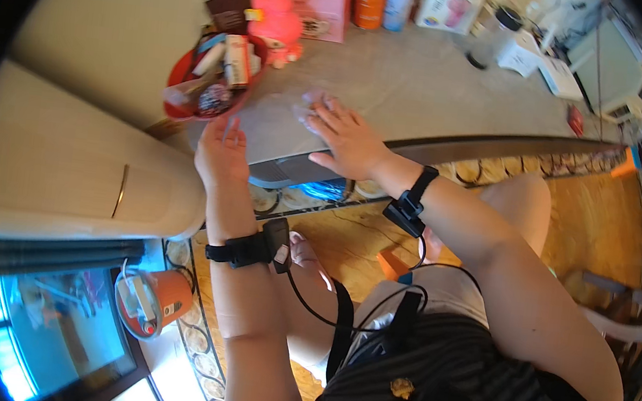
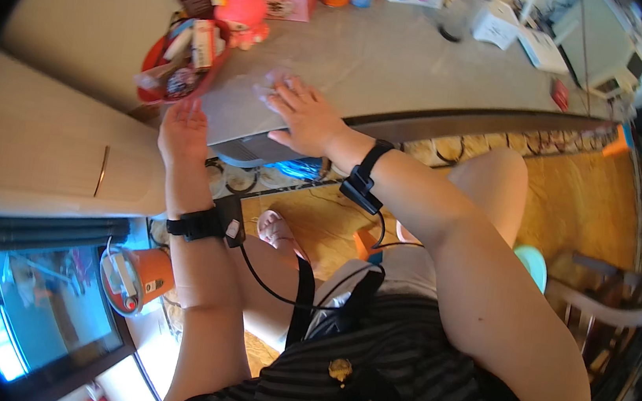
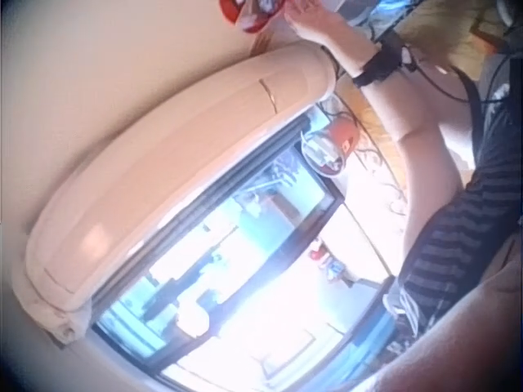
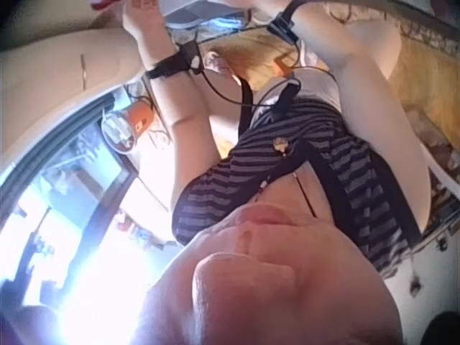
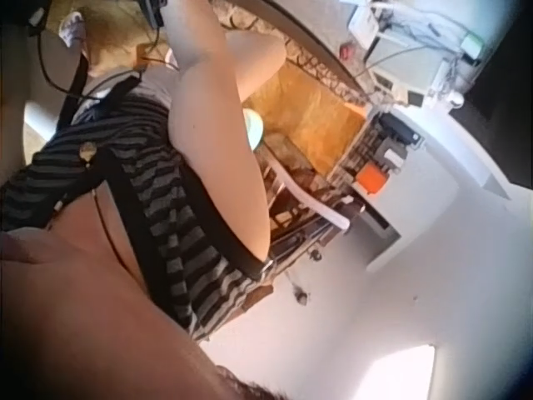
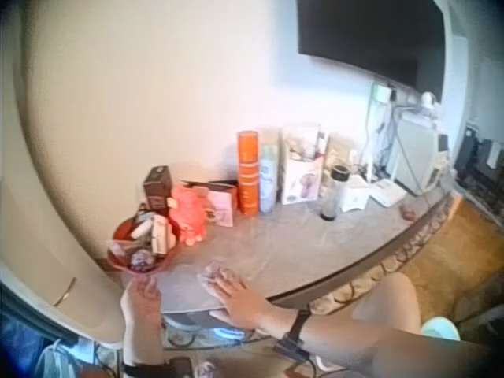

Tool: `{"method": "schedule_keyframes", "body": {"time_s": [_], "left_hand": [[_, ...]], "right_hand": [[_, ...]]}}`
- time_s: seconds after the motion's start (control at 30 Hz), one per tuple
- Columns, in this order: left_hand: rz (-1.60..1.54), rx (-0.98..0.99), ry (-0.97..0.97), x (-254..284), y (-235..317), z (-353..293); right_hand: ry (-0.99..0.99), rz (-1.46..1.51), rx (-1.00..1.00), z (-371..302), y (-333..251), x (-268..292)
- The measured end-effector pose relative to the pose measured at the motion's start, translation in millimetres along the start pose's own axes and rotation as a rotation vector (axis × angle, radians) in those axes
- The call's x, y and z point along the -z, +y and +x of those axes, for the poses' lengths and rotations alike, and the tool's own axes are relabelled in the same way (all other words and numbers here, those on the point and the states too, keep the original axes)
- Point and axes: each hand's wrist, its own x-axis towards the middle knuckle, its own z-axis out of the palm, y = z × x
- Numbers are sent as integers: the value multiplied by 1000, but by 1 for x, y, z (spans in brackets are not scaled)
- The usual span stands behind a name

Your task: The person clears a table by moving a fan, a tray, and various bottles, then wipes the surface with a cloth. They rinse the cloth in a basin, apply liquid from a bottle and spray from a canister to it, and scrub the cloth together by hand.

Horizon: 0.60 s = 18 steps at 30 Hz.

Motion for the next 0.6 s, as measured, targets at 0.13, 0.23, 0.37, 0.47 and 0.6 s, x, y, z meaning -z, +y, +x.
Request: {"method": "schedule_keyframes", "body": {"time_s": [0.13,0.23,0.37,0.47,0.6], "left_hand": [[-33,25,164,-18,-20,-6],[-46,37,225,-21,-31,-6],[-89,159,92,-11,-29,6],[-47,130,-43,-29,-32,-2],[-4,143,-67,-35,-37,-16]], "right_hand": [[-23,-22,-86,-26,30,17],[-58,-82,-429,-64,86,48],[55,-324,-792,-134,157,70],[190,-423,-892,-149,159,53],[228,-169,-667,-71,60,38]]}}
